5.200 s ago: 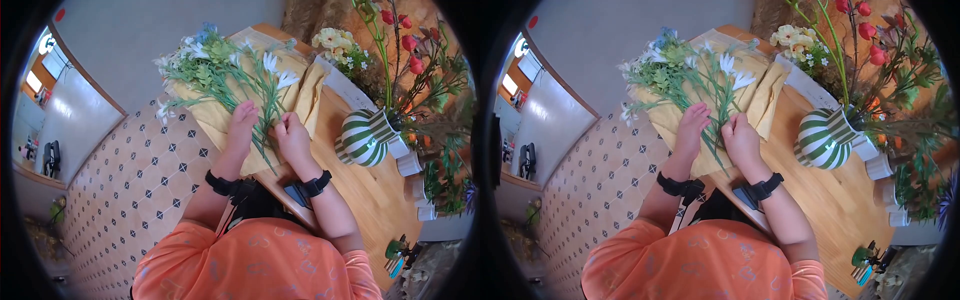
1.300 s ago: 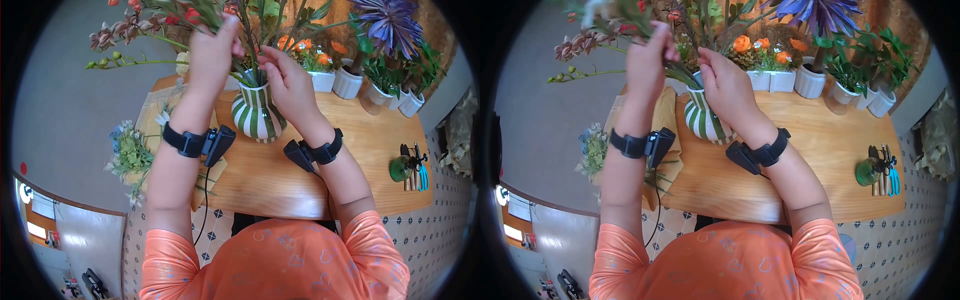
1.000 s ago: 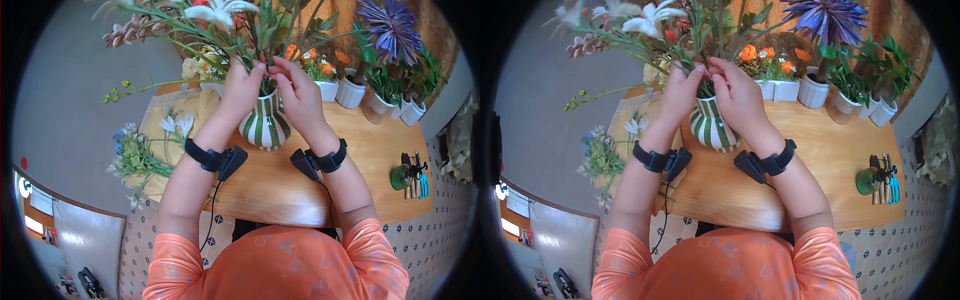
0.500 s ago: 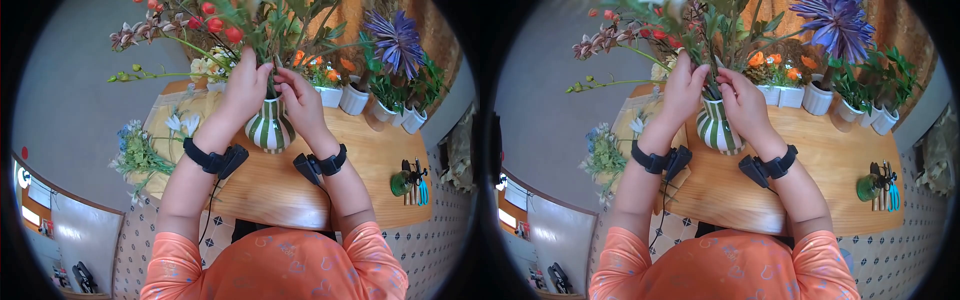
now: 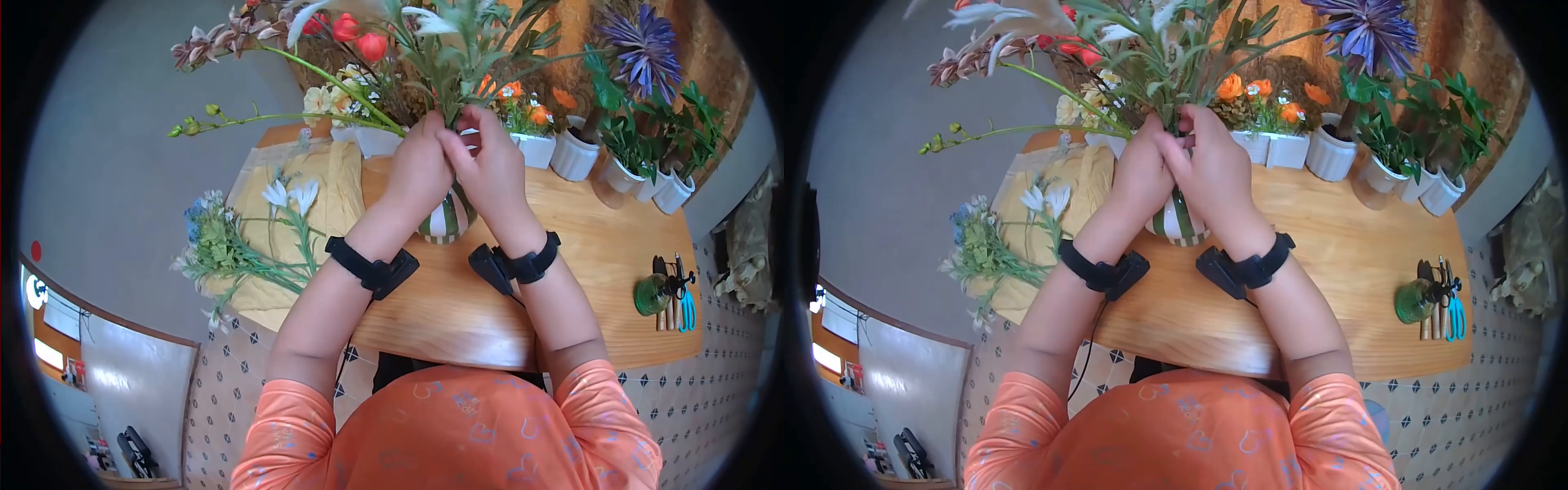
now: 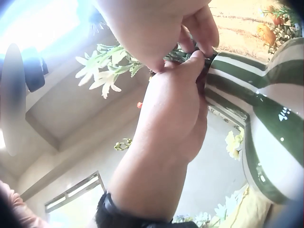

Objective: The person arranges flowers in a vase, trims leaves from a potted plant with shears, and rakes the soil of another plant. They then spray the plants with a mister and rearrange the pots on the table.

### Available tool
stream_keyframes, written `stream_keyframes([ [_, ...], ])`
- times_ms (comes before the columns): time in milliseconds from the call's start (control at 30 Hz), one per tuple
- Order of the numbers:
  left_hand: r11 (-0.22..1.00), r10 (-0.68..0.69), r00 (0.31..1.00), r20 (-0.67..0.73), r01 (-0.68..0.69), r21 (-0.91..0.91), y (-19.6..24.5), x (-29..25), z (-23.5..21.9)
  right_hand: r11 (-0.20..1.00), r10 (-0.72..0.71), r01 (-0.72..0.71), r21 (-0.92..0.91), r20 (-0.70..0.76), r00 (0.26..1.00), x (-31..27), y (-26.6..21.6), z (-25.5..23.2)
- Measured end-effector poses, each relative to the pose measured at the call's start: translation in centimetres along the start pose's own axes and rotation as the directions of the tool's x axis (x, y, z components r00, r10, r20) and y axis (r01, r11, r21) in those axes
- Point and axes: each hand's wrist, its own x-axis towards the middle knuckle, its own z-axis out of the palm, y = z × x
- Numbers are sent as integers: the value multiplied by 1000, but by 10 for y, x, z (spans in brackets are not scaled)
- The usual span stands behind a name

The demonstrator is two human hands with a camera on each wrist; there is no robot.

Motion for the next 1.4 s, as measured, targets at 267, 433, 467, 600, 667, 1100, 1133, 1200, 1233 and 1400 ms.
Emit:
stream_keyframes([
  [267,970,176,978,-114,-153,189,3,-34,8,998,49,-50,-32,-42,998,9,13,3],
  [433,949,214,973,-89,-186,254,-2,-46,5,981,193,-192,25,-79,978,20,30,8],
  [467,949,219,974,-62,-197,246,-3,-47,4,976,218,-217,23,-45,975,21,30,7],
  [600,961,198,978,-63,-181,211,-3,-48,2,976,207,-203,74,-47,977,17,32,11],
  [667,966,187,980,-66,-171,191,-3,-50,0,988,151,-149,28,-86,985,10,27,12],
  [1100,994,-52,997,-49,47,-103,-4,-74,-10,999,-50,50,-4,83,995,-42,7,18],
  [1133,998,35,995,-93,-30,58,-1,-75,-14,999,-47,46,21,69,997,-44,8,21],
  [1200,996,68,988,-136,-60,58,-3,-74,-17,999,46,-46,-5,42,998,-45,2,20],
  [1233,994,103,980,-173,-94,58,-3,-74,-17,999,42,-42,-5,48,998,-41,0,21],
  [1400,993,-85,995,-59,80,-82,-3,-81,-15,972,-107,113,-207,41,993,-17,-7,27],
])
